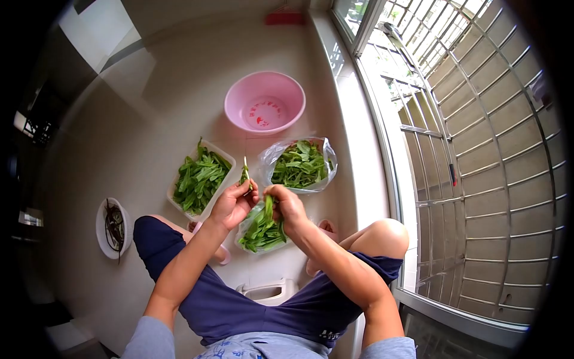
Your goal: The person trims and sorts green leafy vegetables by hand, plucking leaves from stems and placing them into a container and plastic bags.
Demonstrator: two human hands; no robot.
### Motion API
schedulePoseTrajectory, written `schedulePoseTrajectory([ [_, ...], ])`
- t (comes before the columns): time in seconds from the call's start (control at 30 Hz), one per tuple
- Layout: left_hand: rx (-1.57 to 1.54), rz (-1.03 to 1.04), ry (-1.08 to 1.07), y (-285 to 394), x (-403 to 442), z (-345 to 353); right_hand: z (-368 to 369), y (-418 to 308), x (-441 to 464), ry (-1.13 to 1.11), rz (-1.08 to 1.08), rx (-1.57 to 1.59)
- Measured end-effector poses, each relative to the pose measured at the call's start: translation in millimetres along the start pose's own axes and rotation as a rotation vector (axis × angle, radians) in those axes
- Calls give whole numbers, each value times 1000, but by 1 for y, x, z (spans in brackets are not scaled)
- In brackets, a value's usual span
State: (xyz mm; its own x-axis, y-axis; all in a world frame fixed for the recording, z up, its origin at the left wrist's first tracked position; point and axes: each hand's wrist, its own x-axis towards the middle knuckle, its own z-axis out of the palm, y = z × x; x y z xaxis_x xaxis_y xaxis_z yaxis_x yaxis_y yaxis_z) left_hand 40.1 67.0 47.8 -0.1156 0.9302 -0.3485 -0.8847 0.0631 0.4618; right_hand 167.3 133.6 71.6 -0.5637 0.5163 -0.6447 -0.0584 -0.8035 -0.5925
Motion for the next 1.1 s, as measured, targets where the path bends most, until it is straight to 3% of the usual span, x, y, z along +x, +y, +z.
schedulePoseTrajectory([
  [0.07, 65, -10, 11, -4, 13, 2, -13, -11, 2, 114, -129, 66],
  [0.27, 549, -112, 62, -15, 61, 5, -45, -62, -6, 47, -328, 222],
  [0.33, 964, -54, 378, -15, 68, 6, -69, -65, 7, -31, -308, 351],
  [0.4, 805, 38, 358, -9, 65, 6, -77, -66, 13, -89, -293, 382],
  [0.47, 651, 127, 341, 4, 58, 3, -71, -63, 18, 88, -253, 296],
  [0.5, 539, 155, 273, 16, 48, 9, -76, -60, 24, -33, -212, 321],
  [0.57, 396, 239, 202, 45, 26, 20, -59, -54, 27, 26, -171, 313],
  [0.83, 175, 621, 344, 138, -49, 2, -3, 4, 70, -90, 15, 87],
  [1.03, 99, 652, 462, 159, -93, -41, 42, 52, 130, -20, 258, 48],
  [1.1, 28, 641, 475, 165, -106, -53, 68, 64, 157, 0, 207, 13],
])
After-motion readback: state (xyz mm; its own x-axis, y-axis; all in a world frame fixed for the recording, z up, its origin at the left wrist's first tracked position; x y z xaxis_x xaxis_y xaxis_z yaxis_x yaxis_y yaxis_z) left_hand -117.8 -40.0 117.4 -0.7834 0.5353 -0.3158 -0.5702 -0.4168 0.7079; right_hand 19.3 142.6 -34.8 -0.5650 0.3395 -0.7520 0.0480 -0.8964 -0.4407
